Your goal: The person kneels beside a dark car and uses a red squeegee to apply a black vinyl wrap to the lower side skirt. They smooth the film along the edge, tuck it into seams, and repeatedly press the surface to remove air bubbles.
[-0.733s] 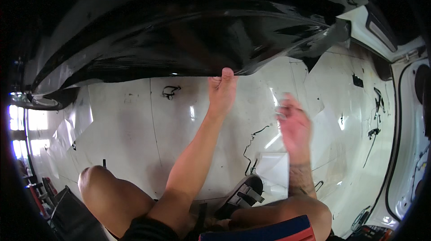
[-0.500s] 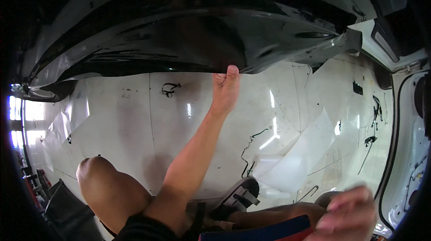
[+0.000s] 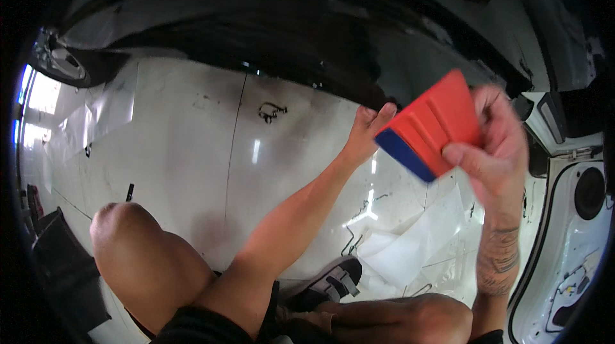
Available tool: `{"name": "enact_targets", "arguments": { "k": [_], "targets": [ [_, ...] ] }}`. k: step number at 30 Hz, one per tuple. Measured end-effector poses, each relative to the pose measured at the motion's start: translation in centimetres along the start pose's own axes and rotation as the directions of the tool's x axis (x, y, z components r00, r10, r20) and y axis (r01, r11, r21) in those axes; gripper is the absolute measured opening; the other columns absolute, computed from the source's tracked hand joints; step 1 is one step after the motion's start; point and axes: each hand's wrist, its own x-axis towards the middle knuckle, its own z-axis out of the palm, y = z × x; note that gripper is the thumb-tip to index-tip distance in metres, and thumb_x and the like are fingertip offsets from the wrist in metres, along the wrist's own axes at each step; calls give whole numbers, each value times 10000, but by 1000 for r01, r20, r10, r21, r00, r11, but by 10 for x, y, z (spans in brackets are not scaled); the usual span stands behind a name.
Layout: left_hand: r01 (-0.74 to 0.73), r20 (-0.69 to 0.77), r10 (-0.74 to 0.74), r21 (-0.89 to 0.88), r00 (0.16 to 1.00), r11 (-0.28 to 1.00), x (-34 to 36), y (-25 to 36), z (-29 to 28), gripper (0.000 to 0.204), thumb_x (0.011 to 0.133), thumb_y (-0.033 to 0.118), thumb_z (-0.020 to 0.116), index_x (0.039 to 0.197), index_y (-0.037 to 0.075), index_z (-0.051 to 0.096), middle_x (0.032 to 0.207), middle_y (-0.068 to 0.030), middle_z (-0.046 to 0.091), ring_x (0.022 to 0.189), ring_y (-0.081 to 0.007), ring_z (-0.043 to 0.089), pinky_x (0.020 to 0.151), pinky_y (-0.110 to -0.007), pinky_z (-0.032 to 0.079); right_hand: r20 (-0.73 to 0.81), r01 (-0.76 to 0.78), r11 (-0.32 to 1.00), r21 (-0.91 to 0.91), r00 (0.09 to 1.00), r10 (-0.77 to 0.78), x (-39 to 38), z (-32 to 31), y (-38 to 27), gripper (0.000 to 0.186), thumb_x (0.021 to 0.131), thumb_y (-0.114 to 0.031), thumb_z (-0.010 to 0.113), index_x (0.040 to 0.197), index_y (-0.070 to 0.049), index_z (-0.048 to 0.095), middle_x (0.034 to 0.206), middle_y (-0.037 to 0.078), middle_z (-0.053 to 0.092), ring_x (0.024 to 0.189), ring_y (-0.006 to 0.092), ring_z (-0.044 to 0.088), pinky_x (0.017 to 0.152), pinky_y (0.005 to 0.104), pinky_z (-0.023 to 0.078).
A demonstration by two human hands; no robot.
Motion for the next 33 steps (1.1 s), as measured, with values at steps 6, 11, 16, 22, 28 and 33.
{"name": "enact_targets", "arguments": {
  "k": [6, 11, 16, 22, 28, 33],
  "targets": [
    [38, -7, -38, 53, 999, 998, -6, 22, 11, 503, 894, 503, 619, 712, 38, 560, 693, 50, 508, 665, -84, 432, 763, -285, 480, 584, 747, 5, -665, 524, -620, 76, 44, -44, 190, 836, -22, 664, 990, -84, 572, 944, 78, 589, 732, 207, 635, 629, 243, 521],
    [26, 86, -30, 53, 996, 998, -6, 18, -5, 430, 912, 461, 606, 898, 32, 632, 837, 25, 617, 805, -94, 551, 798, -324, 478, 667, 708, -90, -701, 604, -436, 89, 78, -54, 147, 773, -37, 628, 863, -28, 512, 787, 126, 521, 636, 317, 559, 539, 386, 450],
    [-7, -8, 7, 5, 1000, 1000, -11, 25, 7, 500, 901, 484, 625, 712, 27, 555, 668, 43, 506, 679, -95, 444, 659, -275, 413, 737, 683, -312, -661, 510, -444, 83, 72, -24, 171, 828, -39, 674, 941, -70, 549, 848, 76, 550, 695, 257, 615, 582, 284, 511],
    [98, 87, -105, 83, 991, 992, -8, 25, 2, 431, 907, 463, 607, 959, 39, 657, 901, 13, 660, 895, -100, 603, 896, -363, 497, 646, 665, -136, -734, 622, -442, 82, 65, -19, 117, 874, -103, 633, 916, -53, 536, 778, 96, 524, 667, 281, 586, 545, 353, 462],
    [134, -33, -132, 65, 991, 989, -11, 30, 2, 431, 884, 496, 624, 809, 72, 610, 838, 20, 621, 853, -108, 601, 897, -361, 505, 527, 620, -49, -783, 621, -580, 82, 28, -59, 221, 939, -209, 601, 1055, -23, 576, 862, 123, 649, 725, 213, 645, 608, 345, 484],
    [133, 89, -138, 56, 986, 989, -8, 24, -9, 419, 889, 498, 614, 812, 87, 615, 827, 25, 615, 857, -104, 595, 902, -356, 501, 646, 646, -107, -756, 709, -284, 85, 45, -79, 149, 829, -99, 636, 952, -60, 562, 817, 112, 575, 664, 301, 598, 602, 369, 486]
  ]
}}
